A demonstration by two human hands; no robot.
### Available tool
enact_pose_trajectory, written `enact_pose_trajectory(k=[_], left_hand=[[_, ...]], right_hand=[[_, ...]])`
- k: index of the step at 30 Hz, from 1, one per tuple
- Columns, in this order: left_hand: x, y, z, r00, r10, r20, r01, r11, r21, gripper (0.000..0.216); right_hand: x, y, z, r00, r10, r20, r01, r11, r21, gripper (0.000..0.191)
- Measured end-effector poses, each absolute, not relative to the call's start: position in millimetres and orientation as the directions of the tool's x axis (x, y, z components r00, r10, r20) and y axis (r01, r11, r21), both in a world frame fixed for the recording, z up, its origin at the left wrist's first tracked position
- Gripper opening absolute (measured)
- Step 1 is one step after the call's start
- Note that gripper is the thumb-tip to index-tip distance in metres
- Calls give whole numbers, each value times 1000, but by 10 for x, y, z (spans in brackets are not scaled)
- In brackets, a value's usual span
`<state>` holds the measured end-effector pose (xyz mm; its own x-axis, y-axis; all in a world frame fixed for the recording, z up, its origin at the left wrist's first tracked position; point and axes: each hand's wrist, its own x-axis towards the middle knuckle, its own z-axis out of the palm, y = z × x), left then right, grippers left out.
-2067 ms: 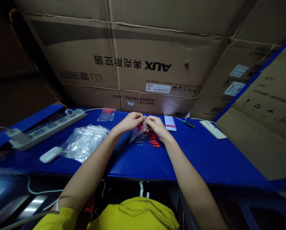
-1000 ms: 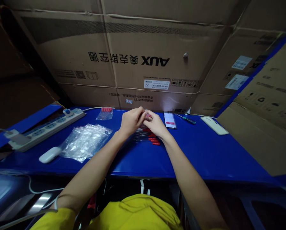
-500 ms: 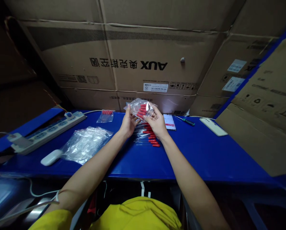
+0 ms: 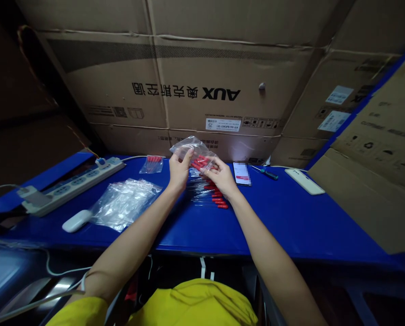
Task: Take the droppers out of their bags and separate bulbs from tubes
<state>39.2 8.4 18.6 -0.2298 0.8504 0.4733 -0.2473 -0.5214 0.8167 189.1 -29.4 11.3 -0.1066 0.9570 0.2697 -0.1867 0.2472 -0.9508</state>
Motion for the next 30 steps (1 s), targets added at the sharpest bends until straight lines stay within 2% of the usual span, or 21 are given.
enact_pose_trajectory(k=[6, 9, 12, 15, 18, 21, 25, 30], left_hand=[[354, 72, 201, -153, 774, 615, -49, -627, 777, 37], [350, 79, 194, -155, 765, 625, -15, -634, 773, 36], [341, 114, 168, -228, 767, 600, -12, -619, 785, 33], [327, 128, 155, -275, 746, 606, 22, -626, 780, 29], [330, 80, 178, -215, 719, 661, 83, -661, 746, 26], [345, 20, 212, -176, 743, 645, 54, -647, 760, 23], [335, 37, 216, -257, 785, 564, -46, -593, 804, 23], [303, 95, 169, -277, 791, 546, -46, -579, 814, 29]], right_hand=[[1903, -311, 123, -164, 959, 233, -56, 227, -972, 51], [1917, -312, 112, -216, 944, 249, -9, 253, -967, 50], [1918, -307, 91, -254, 933, 256, 35, 273, -961, 49], [1892, -302, 64, -279, 931, 235, 33, 254, -967, 48], [1854, -303, 42, -312, 926, 213, 8, 227, -974, 49], [1846, -307, 30, -283, 934, 219, 51, 243, -969, 45], [1887, -310, 31, -263, 939, 220, 116, 257, -959, 38], [1867, -339, 47, -304, 935, 184, 31, 203, -979, 44]])
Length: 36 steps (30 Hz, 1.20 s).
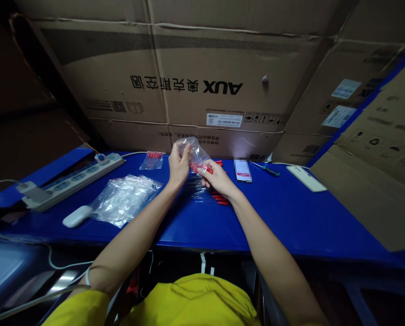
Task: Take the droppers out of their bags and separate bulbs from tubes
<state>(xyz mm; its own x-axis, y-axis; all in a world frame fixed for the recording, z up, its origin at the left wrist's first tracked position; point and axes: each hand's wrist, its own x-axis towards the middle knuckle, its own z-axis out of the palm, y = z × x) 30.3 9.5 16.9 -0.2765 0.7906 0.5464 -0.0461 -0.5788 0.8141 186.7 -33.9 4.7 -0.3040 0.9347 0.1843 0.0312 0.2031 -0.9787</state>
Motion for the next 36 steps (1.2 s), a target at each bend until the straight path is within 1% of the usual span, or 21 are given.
enact_pose_trajectory(k=[5, 9, 12, 14, 18, 21, 23, 25, 26, 29, 31, 32, 34, 36], left_hand=[[308, 45, 141, -280, 762, 584, 66, -592, 803, 32], [322, -2, 144, -244, 755, 608, 122, -598, 792, 32], [341, -19, 154, -232, 761, 606, 95, -603, 792, 30], [350, -18, 158, -254, 763, 594, 56, -601, 797, 31], [317, 37, 143, -340, 749, 569, 36, -594, 803, 42], [217, 143, 115, -418, 746, 519, -9, -574, 819, 51], [124, 232, 100, -491, 728, 478, -36, -566, 824, 53], [32, 315, 93, -570, 703, 426, -53, -549, 834, 51], [-6, 349, 92, -604, 694, 392, -65, -532, 844, 48], [-70, 421, 78, -674, 677, 297, -102, -483, 869, 39], [-81, 454, 46, -691, 673, 263, -125, -470, 874, 37], [-84, 471, 22, -694, 676, 247, -140, -464, 875, 38], [-96, 508, -37, -692, 692, 209, -181, -446, 877, 41], [-121, 546, -93, -687, 706, 171, -218, -426, 878, 44]], right_hand=[[1803, -371, 53, -388, 917, 86, -23, 83, -996, 51], [1806, -386, 70, -381, 924, 40, -30, 30, -999, 52], [1822, -400, 107, -354, 935, 31, -9, 30, -1000, 48], [1835, -407, 137, -336, 941, 37, 2, 40, -999, 47], [1905, -406, 170, -344, 936, 68, 13, 77, -997, 43], [2027, -385, 169, -341, 939, 49, 119, 95, -988, 41], [2134, -345, 182, -306, 951, 47, 253, 129, -959, 36], [2238, -271, 226, -271, 960, 76, 430, 191, -882, 26], [2282, -219, 260, -263, 961, 90, 526, 221, -821, 21], [2351, -19, 392, -298, 952, 74, 769, 285, -572, 11], [2338, 128, 469, -328, 945, 8, 858, 301, -416, 12], [2318, 197, 498, -327, 944, -37, 886, 293, -360, 13], [2268, 312, 531, -306, 945, -115, 921, 264, -288, 13], [2220, 390, 538, -284, 947, -152, 938, 242, -250, 14]])
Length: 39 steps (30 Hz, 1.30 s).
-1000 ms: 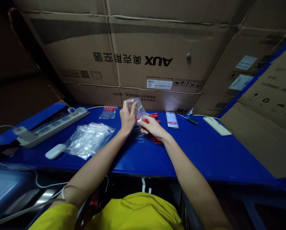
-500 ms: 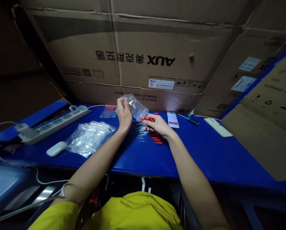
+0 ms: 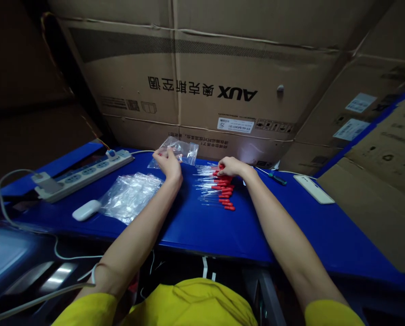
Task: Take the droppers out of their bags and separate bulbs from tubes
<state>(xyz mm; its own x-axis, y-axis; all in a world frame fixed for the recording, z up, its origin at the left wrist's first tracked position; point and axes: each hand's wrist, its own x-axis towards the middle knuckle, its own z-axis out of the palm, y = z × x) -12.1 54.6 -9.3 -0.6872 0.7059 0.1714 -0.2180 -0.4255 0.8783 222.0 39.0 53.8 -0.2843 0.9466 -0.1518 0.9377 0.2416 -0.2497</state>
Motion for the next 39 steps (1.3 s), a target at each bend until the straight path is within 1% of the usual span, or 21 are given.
enact_pose_trajectory(k=[3, 5, 9, 12, 15, 20, 22, 24, 26, 28, 29, 30, 31, 32, 34, 36, 39], left_hand=[[-154, 575, -131, -699, 699, 150, -237, -424, 874, 45], [-143, 563, -117, -716, 687, 127, -242, -415, 877, 42], [-16, 477, -51, -715, 699, 22, -306, -341, 889, 32], [102, 411, -26, -658, 752, -34, -385, -298, 873, 28], [177, 363, -29, -562, 826, -30, -454, -278, 847, 32], [238, 284, -35, -405, 913, 51, -492, -264, 830, 47], [264, 248, -30, -360, 928, 98, -473, -272, 838, 51], [292, 212, -23, -324, 935, 140, -454, -284, 845, 55], [319, 177, -14, -292, 941, 170, -443, -290, 848, 57], [340, 144, -2, -249, 950, 191, -432, -285, 856, 59], [347, 129, 6, -223, 955, 197, -426, -277, 862, 60], [349, 118, 15, -194, 960, 200, -418, -266, 868, 61], [347, 110, 28, -169, 965, 201, -409, -254, 876, 61], [337, 108, 43, -147, 969, 199, -397, -242, 886, 60], [296, 121, 78, -117, 976, 182, -364, -213, 907, 54], [226, 156, 114, -91, 985, 148, -323, -170, 931, 50], [98, 224, 142, 28, 995, 93, -238, -84, 968, 59]], right_hand=[[2170, 431, 521, -273, 952, -141, 946, 239, -220, 18], [2150, 413, 502, -271, 954, -127, 948, 242, -204, 23], [2125, 308, 457, -262, 963, -61, 953, 248, -173, 29], [2134, 236, 413, -248, 968, 41, 955, 251, -160, 27], [2174, 221, 343, -259, 957, 129, 944, 279, -176, 27], [2280, 241, 161, -250, 949, 191, 895, 302, -328, 29], [2318, 231, 100, -193, 951, 242, 874, 279, -398, 33], [2338, 214, 71, -112, 945, 307, 822, 262, -506, 36], [2336, 189, 75, -9, 941, 338, 680, 253, -688, 34], [2317, 152, 96, 83, 957, 278, 412, 221, -884, 38], [2305, 127, 108, 102, 968, 228, 262, 195, -945, 43], [2295, 98, 118, 102, 977, 187, 138, 173, -975, 47], [2287, 66, 124, 93, 982, 165, 57, 160, -986, 50], [2285, 34, 127, 85, 983, 162, 20, 161, -987, 53], [2294, -24, 123, 85, 978, 190, 26, 189, -982, 53], [2317, -62, 116, 83, 970, 227, 64, 222, -973, 49], [2355, -82, 111, 44, 959, 281, 126, 274, -954, 43]])
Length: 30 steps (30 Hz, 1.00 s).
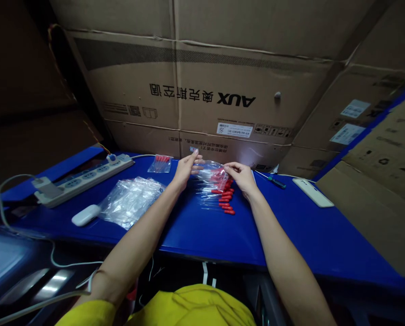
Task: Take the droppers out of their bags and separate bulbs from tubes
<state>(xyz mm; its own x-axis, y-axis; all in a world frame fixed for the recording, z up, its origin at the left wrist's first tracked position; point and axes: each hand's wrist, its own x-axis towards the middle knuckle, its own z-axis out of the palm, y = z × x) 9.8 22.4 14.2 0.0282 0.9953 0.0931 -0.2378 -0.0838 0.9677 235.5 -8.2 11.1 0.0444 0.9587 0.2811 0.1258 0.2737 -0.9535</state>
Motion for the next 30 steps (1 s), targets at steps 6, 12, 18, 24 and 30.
enact_pose_trajectory(k=[6, 12, 18, 24, 30], left_hand=[[-14, 285, 102, 132, 984, 122, -72, -114, 991, 51], [-1, 249, 163, -90, 904, 417, 251, -385, 888, 34], [-130, 303, 192, -118, 914, 388, 272, -345, 898, 37], [-113, 121, 366, 81, 722, 687, 629, -572, 527, 31], [193, -120, 448, 478, 608, 634, 484, -784, 388, 23]], right_hand=[[2390, -62, 96, 12, 964, 265, 93, 262, -960, 45], [2340, -20, 50, 83, 936, 341, 72, 336, -939, 43], [2275, -53, 91, 122, 942, 312, -58, 321, -945, 50], [2288, -171, 150, 33, 948, 317, 5, 317, -948, 46], [2205, -292, 221, -73, 922, 381, 61, 385, -921, 43]])
